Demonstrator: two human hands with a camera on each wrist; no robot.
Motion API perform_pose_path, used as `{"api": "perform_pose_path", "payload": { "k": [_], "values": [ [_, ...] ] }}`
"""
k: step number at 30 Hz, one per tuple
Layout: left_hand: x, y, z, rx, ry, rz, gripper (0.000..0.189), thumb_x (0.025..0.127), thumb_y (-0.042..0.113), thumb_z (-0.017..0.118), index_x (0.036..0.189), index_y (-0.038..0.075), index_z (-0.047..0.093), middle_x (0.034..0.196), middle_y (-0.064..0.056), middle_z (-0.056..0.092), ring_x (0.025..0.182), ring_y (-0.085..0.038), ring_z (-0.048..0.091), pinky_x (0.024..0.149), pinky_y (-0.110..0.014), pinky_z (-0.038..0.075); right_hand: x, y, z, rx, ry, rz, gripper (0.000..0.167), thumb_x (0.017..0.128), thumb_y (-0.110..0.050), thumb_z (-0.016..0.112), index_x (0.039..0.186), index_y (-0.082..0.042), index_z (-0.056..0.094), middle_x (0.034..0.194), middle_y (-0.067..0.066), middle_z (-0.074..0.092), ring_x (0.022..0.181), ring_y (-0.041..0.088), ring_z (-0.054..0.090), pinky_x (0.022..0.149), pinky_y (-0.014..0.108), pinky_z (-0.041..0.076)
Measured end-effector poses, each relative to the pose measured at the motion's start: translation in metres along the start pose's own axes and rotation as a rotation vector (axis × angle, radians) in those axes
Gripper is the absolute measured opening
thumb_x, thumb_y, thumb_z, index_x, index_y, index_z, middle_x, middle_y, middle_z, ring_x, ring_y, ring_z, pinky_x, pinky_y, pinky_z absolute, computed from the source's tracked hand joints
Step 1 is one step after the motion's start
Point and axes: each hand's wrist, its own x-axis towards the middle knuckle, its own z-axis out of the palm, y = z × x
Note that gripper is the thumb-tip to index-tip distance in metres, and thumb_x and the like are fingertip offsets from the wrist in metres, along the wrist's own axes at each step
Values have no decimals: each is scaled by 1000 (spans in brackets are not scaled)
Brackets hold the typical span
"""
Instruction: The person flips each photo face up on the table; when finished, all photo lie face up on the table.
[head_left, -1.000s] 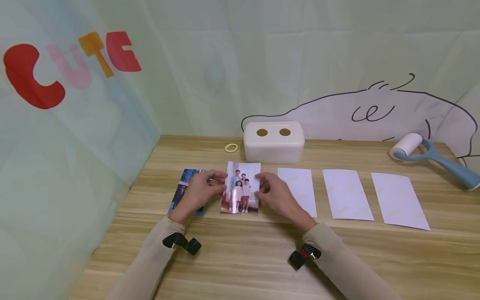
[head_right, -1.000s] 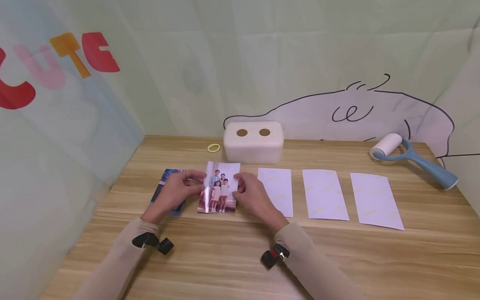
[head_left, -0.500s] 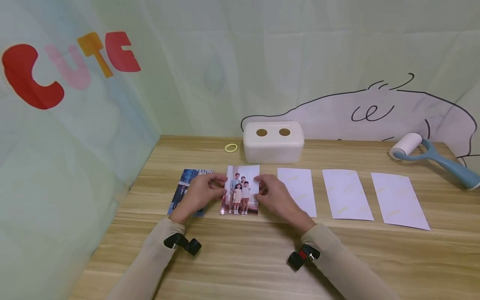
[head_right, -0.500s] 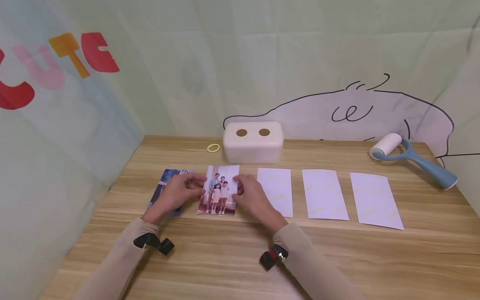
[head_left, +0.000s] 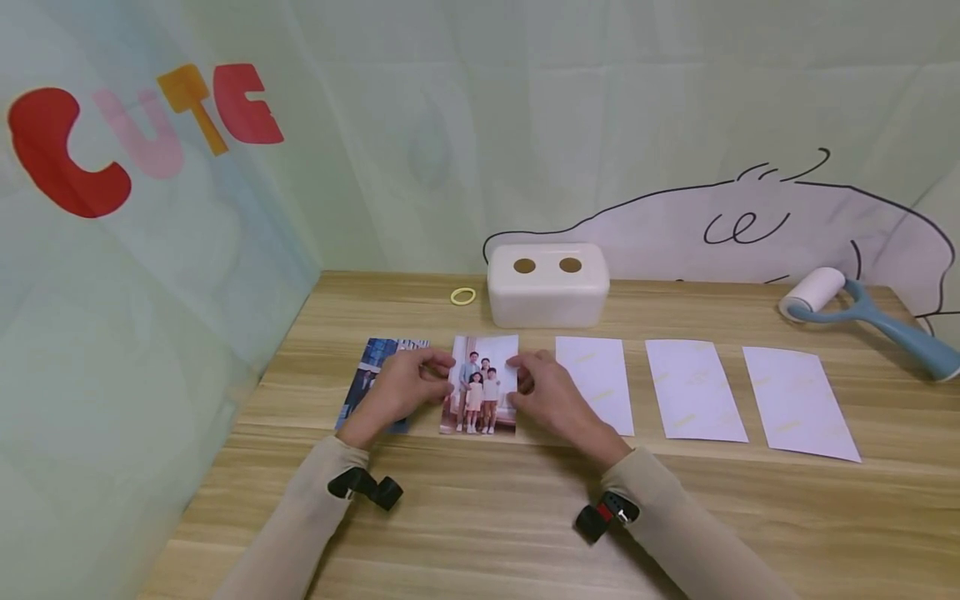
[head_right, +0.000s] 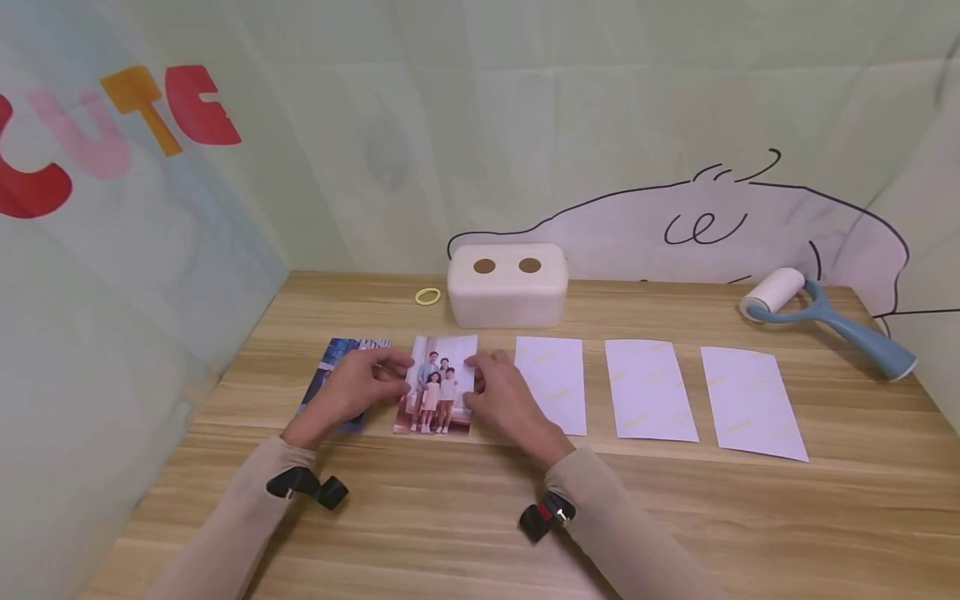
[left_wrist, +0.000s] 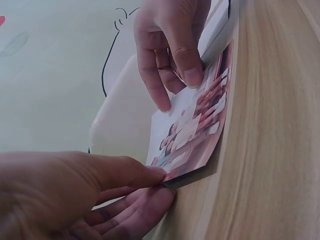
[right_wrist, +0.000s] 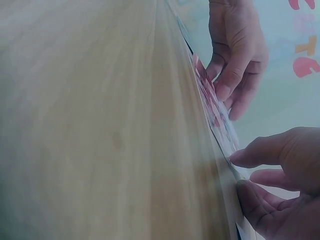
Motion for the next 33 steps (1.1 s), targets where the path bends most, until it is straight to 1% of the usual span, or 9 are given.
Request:
{"api": "perform_pose_path", "payload": {
  "k": [5, 10, 13, 16, 19, 21, 26, 29, 33],
  "values": [
    [-1, 2, -1, 12, -11, 9, 33, 90, -6, 77, 122, -5, 72, 112, -16, 72, 89, -22, 73, 73, -31, 63, 1, 0, 0, -13, -3, 0, 48, 84, 3, 82, 129, 7, 67, 101, 11, 60, 91, 25, 66, 83, 39, 59],
    [-2, 4, -1, 37, -2, 24, 33, 89, -4, 78, 122, -4, 72, 112, -16, 72, 90, -23, 73, 74, -33, 63, 1, 0, 0, -20, 5, -22, 45, 83, 3, 82, 126, 7, 69, 99, 11, 59, 89, 25, 66, 82, 39, 58],
    [-2, 3, -1, 78, 11, 33, 32, 88, -3, 80, 120, -3, 73, 112, -15, 72, 92, -24, 73, 77, -35, 63, 1, 0, 0, -23, 12, -37, 44, 82, 3, 82, 125, 7, 69, 98, 11, 58, 86, 24, 65, 80, 38, 57],
    [-2, 3, 0, 137, 27, 39, 33, 87, -1, 81, 119, -2, 74, 113, -14, 73, 93, -23, 71, 81, -37, 62, 1, -1, 1, -27, 10, -30, 44, 83, 2, 83, 125, 6, 69, 97, 10, 58, 86, 23, 64, 80, 38, 56],
    [-3, 4, 2, 176, 46, 51, 33, 86, 2, 82, 119, -1, 75, 113, -14, 73, 92, -23, 70, 81, -38, 61, 1, -2, 0, -31, 9, -14, 45, 84, 1, 82, 127, 6, 69, 98, 10, 59, 88, 23, 64, 82, 38, 56],
    [-3, 7, 4, 186, 68, 68, 35, 85, 3, 83, 119, -1, 75, 111, -14, 73, 90, -22, 70, 80, -39, 60, 1, -4, -2, -30, 11, -5, 45, 85, 0, 82, 127, 6, 69, 100, 11, 60, 89, 24, 63, 82, 39, 55],
    [-4, 18, 12, 187, 113, 131, 33, 86, 5, 85, 117, -1, 76, 105, -13, 74, 86, -22, 69, 75, -38, 59, -1, -5, -12, 6, 25, 3, 43, 88, -1, 81, 128, 5, 68, 109, 16, 62, 95, 27, 70, 84, 39, 59],
    [-4, 27, 20, 173, 105, 150, 31, 88, 6, 85, 117, 0, 76, 106, -13, 75, 86, -22, 70, 73, -36, 59, -2, -3, -21, 33, 34, 6, 41, 90, -2, 79, 129, 4, 68, 115, 18, 65, 101, 31, 72, 87, 41, 60],
    [-1, 40, 31, 123, 82, 167, 32, 89, 6, 84, 119, 1, 76, 109, -13, 74, 89, -22, 70, 72, -34, 59, -3, 2, -35, 66, 44, 17, 42, 92, -4, 78, 132, 3, 67, 123, 20, 67, 107, 34, 72, 91, 44, 60]
  ]
}}
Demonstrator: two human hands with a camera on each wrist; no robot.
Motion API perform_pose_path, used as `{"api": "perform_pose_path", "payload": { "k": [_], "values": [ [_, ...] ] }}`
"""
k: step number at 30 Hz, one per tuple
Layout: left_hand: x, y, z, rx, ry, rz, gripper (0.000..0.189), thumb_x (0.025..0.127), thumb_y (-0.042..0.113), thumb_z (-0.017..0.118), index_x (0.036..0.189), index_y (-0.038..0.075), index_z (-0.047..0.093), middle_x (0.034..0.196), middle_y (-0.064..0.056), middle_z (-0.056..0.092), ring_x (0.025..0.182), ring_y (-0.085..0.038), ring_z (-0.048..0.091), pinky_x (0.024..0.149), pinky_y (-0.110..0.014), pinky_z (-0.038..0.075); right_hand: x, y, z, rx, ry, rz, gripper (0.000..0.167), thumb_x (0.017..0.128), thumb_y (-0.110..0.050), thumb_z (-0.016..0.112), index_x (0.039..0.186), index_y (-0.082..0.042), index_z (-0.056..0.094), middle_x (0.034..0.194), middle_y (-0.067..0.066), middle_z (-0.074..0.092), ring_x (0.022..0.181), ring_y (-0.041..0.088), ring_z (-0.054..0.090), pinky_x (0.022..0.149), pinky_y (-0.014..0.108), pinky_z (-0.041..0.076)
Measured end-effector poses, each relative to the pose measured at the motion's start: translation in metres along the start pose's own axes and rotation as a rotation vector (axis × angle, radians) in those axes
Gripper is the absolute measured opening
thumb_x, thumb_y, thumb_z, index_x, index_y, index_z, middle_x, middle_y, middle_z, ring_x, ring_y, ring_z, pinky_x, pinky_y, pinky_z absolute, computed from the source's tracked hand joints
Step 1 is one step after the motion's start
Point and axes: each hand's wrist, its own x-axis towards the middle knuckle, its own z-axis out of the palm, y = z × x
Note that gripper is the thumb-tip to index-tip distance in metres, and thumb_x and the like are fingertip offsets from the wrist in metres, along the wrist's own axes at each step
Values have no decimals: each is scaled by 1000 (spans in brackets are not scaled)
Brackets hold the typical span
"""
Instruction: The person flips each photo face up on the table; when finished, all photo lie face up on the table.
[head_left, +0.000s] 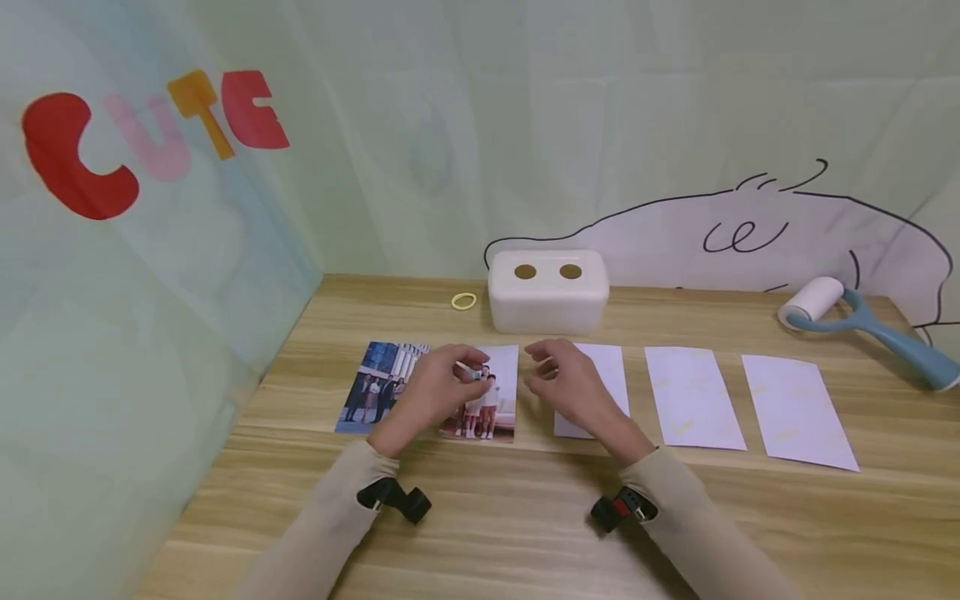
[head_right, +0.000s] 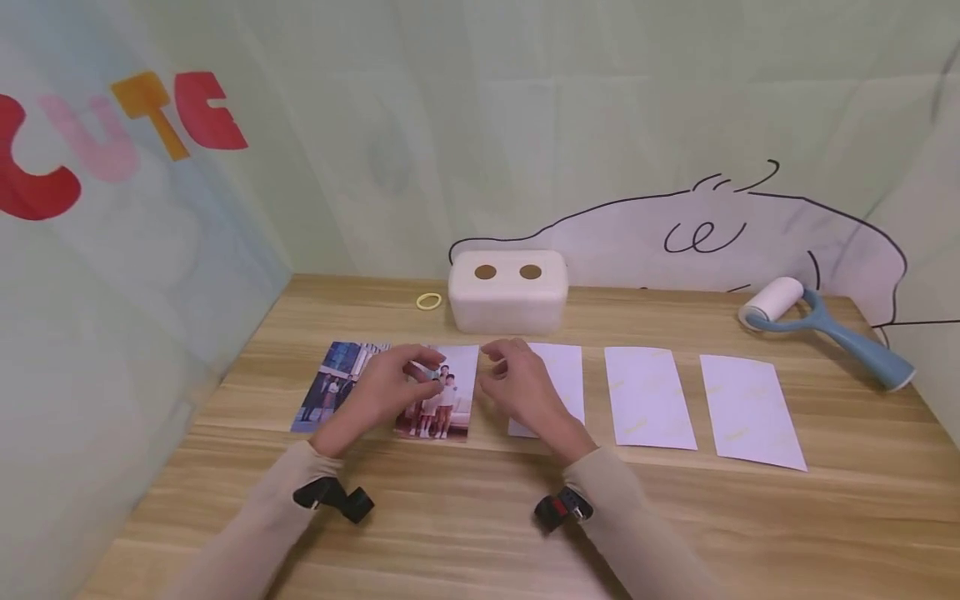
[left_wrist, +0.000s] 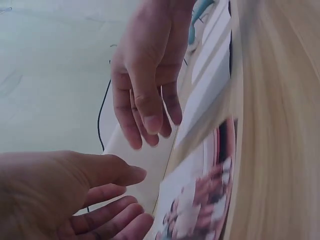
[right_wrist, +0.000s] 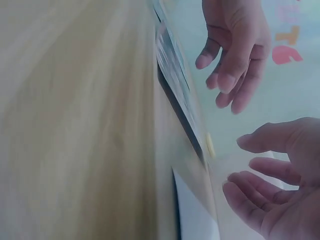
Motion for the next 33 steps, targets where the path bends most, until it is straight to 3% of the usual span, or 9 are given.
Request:
{"api": "perform_pose_path", "payload": {
  "k": [8, 15, 20, 26, 33],
  "values": [
    [8, 22, 23, -40, -9, 88, 32, 87, 4, 84, 118, 2, 76, 111, -10, 75, 92, -23, 73, 78, -32, 60, -4, 17, -29, 18, 53, 1, 38, 93, 0, 75, 129, 8, 66, 122, 26, 69, 108, 40, 72, 94, 49, 59],
    [13, 39, 38, -87, -59, 120, 38, 86, 3, 84, 122, 1, 74, 120, -13, 74, 106, -30, 73, 93, -42, 59, -12, 27, -53, -60, 46, 56, 38, 96, -5, 76, 131, 6, 66, 128, 24, 67, 114, 40, 70, 97, 50, 57],
    [17, 46, 51, -43, -108, 120, 43, 86, 10, 87, 127, 6, 74, 127, -10, 72, 115, -27, 70, 96, -35, 55, -17, 35, -66, -97, 51, 81, 38, 96, -7, 76, 131, 7, 66, 128, 26, 67, 115, 42, 69, 97, 53, 57],
    [19, 52, 66, 3, -186, 149, 50, 86, 15, 90, 131, 5, 71, 133, -13, 68, 120, -29, 63, 104, -36, 50, -21, 42, -77, -134, 44, 152, 41, 98, -12, 76, 134, 5, 65, 129, 26, 67, 118, 44, 66, 97, 56, 56],
    [21, 56, 78, 72, -202, 188, 57, 82, 20, 94, 131, 5, 71, 129, -13, 69, 111, -26, 64, 100, -33, 51, -24, 51, -84, -153, 47, 178, 42, 99, -14, 75, 135, 4, 64, 130, 26, 67, 119, 43, 66, 99, 56, 55]
  ]
}}
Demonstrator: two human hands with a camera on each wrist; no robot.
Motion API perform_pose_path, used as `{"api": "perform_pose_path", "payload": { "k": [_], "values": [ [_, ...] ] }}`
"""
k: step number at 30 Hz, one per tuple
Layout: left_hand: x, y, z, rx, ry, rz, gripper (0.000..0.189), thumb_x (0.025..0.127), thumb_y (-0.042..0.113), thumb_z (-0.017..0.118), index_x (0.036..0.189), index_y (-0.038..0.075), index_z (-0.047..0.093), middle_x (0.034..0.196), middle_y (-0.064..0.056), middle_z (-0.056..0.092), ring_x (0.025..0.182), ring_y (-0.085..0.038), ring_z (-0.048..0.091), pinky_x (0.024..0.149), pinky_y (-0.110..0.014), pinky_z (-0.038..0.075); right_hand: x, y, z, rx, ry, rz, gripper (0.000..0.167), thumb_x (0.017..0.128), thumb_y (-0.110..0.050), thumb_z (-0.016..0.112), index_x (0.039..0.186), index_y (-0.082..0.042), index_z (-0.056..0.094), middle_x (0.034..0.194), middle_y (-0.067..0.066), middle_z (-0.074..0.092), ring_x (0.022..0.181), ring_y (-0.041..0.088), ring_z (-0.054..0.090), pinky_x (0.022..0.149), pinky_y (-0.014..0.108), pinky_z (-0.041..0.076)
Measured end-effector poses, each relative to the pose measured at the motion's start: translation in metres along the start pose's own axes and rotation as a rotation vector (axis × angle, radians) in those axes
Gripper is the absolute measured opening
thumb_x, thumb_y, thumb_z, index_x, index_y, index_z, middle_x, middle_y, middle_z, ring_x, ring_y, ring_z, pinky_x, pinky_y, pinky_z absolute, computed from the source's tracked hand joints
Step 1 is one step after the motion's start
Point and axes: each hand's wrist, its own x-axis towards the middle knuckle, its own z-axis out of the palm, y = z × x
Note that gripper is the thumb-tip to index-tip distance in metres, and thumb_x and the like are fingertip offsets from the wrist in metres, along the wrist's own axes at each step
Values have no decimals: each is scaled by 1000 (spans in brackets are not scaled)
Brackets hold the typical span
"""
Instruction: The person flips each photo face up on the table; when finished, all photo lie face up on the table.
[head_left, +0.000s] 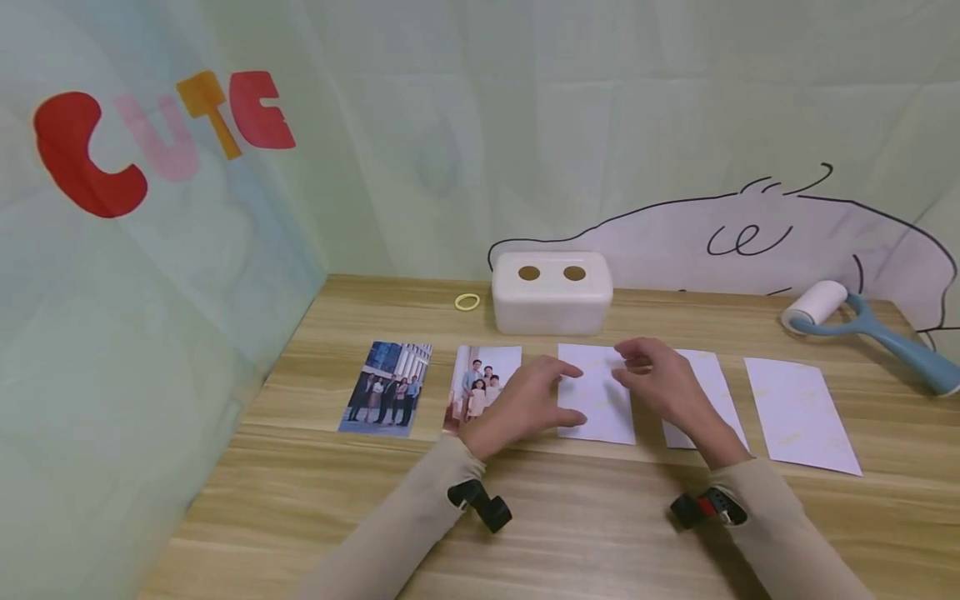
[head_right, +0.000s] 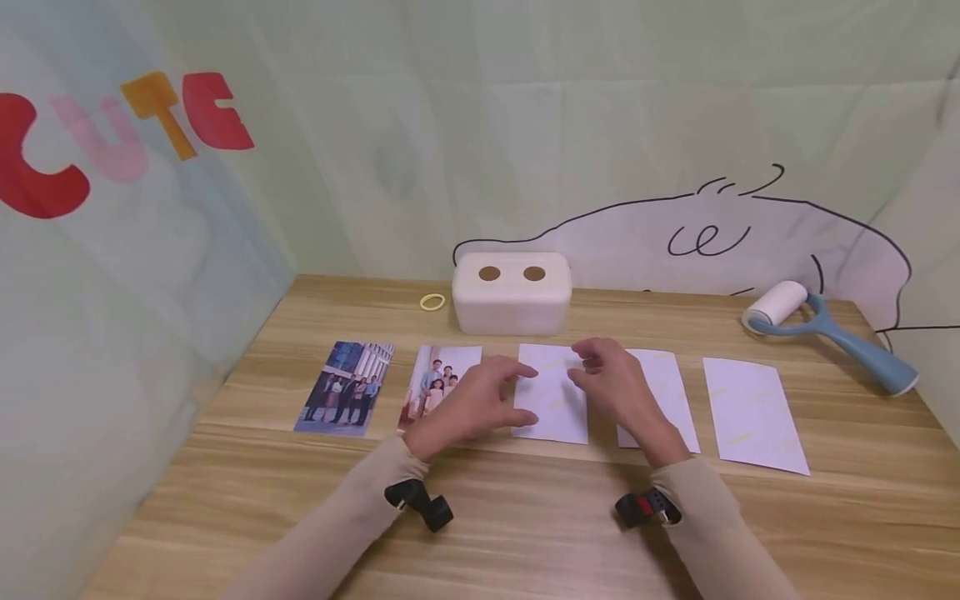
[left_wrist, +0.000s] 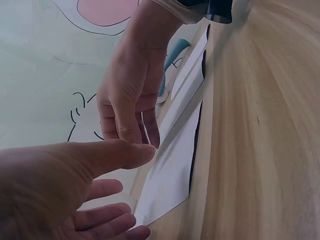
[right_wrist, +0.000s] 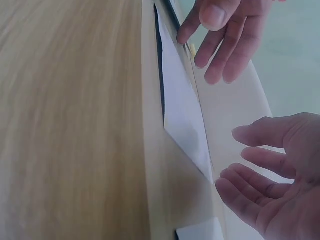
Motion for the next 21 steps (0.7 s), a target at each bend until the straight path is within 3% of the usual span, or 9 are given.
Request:
{"api": "perform_pose_path", "payload": {
  "k": [10, 16, 21],
  "values": [
    [4, 3, 6, 29, -27, 6, 61, 79, 24, 97, 130, 3, 72, 123, -13, 69, 112, -25, 64, 99, -31, 52, -3, 9, -3, -33, -1, 5, 40, 98, -13, 76, 132, 5, 65, 121, 24, 70, 116, 43, 66, 98, 57, 54],
    [4, 4, 10, 112, -75, 9, 65, 76, 30, 99, 130, 6, 74, 121, -10, 68, 111, -22, 63, 98, -28, 50, -5, 12, 0, -14, -8, 3, 35, 97, -10, 77, 126, 7, 67, 115, 23, 72, 112, 42, 69, 96, 55, 55],
    [3, 4, 15, 200, -65, 31, 69, 72, 36, 100, 130, 7, 75, 118, -7, 66, 105, -19, 61, 93, -27, 49, -7, 13, 2, 0, -7, -8, 30, 96, -8, 78, 119, 7, 69, 111, 21, 73, 108, 40, 70, 93, 52, 56]
  ]
}}
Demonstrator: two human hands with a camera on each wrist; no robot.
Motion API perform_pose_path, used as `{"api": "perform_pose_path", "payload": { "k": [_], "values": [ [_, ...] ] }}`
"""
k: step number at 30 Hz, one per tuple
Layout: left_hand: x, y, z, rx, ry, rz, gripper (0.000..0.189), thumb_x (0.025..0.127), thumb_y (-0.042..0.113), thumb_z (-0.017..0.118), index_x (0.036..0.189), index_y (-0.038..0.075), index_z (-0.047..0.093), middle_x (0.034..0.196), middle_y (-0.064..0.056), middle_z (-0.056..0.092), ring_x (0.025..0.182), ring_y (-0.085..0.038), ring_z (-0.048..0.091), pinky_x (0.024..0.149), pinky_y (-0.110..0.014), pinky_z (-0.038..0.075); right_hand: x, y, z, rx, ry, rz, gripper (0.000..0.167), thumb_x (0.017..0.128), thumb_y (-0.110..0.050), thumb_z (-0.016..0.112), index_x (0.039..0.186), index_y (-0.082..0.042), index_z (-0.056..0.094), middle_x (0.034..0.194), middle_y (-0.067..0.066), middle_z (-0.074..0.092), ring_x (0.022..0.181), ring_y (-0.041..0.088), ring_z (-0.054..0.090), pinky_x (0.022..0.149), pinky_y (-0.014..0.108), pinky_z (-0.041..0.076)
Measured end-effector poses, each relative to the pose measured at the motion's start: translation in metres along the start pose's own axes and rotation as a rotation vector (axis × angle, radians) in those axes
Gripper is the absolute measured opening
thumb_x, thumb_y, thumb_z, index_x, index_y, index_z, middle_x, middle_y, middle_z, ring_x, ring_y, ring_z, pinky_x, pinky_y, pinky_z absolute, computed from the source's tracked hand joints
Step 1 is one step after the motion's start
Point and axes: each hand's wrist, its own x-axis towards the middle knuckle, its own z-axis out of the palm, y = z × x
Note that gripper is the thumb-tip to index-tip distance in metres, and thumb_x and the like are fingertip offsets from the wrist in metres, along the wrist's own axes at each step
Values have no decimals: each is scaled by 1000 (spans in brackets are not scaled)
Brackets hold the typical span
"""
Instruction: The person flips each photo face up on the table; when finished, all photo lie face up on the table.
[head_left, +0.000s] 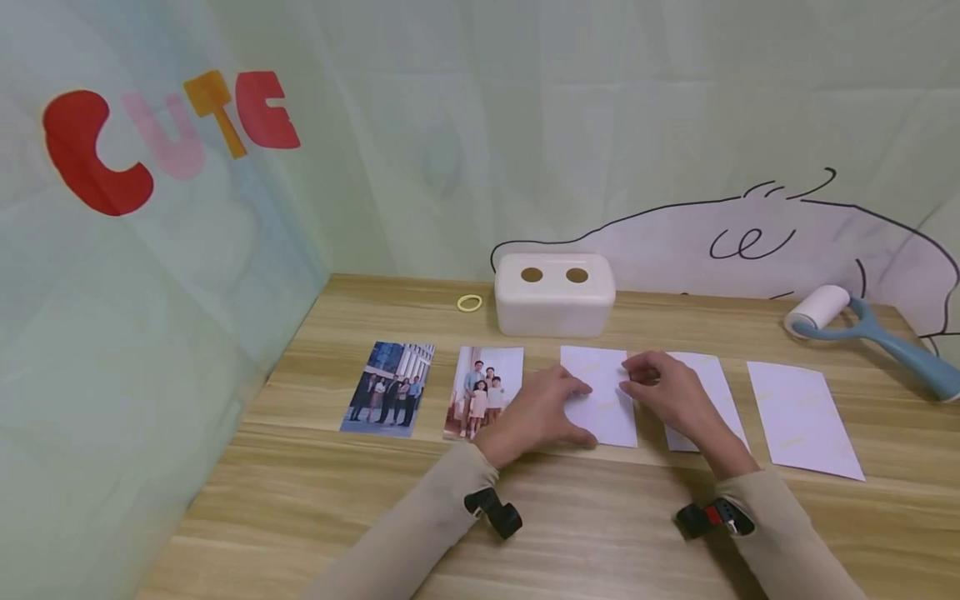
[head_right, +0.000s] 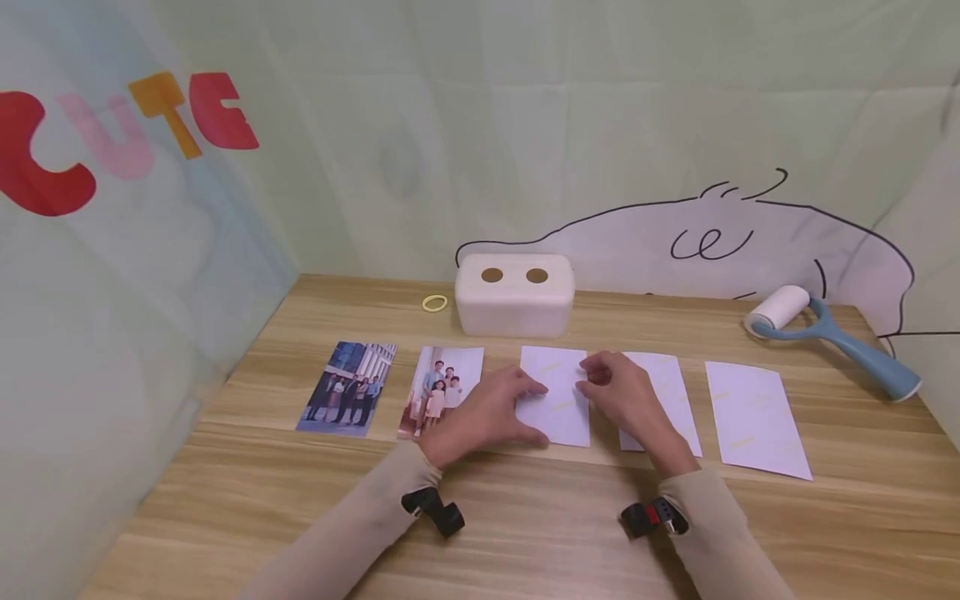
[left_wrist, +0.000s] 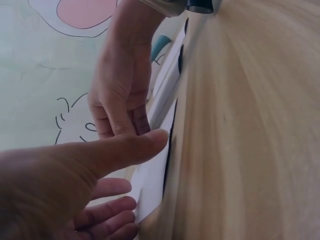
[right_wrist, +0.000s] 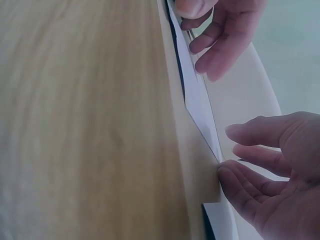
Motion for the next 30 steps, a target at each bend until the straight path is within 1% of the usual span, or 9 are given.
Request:
{"api": "perform_pose_path", "payload": {
  "k": [5, 8, 20, 25, 30],
  "values": [
    [-2, -1, 6, 58, 32, 3, 70, 70, 41, 101, 128, 10, 76, 117, -5, 64, 106, -20, 59, 94, -28, 48, -1, 2, 1, 8, 0, -8, 28, 95, -8, 78, 118, 7, 70, 109, 20, 74, 106, 38, 71, 90, 47, 57],
    [-2, -1, 7, 76, 39, 4, 68, 72, 44, 100, 128, 12, 77, 116, -3, 63, 105, -18, 58, 92, -27, 47, -1, 2, 2, 9, 0, -11, 28, 96, -8, 78, 119, 7, 70, 109, 20, 74, 106, 38, 71, 89, 47, 57],
    [-1, 0, 7, 118, 32, 5, 60, 77, 49, 95, 124, 16, 80, 119, -1, 66, 107, -16, 61, 95, -26, 49, -1, 2, 0, 10, -12, -3, 31, 98, -10, 77, 122, 8, 68, 114, 22, 72, 109, 40, 69, 93, 52, 57],
    [-2, -1, 4, 103, 7, 6, 58, 82, 52, 90, 127, 16, 79, 122, -1, 68, 108, -16, 63, 95, -26, 50, -1, 2, -2, 1, -17, -3, 31, 99, -13, 76, 123, 7, 68, 116, 23, 72, 110, 41, 69, 92, 52, 57],
    [-2, -4, 1, 34, 1, 18, 53, 87, 48, 86, 127, 13, 79, 122, -3, 71, 109, -16, 66, 94, -25, 51, -1, 1, -5, -24, -15, 3, 30, 101, -17, 73, 122, 5, 69, 117, 22, 73, 111, 40, 69, 93, 51, 56]
  ]
}}
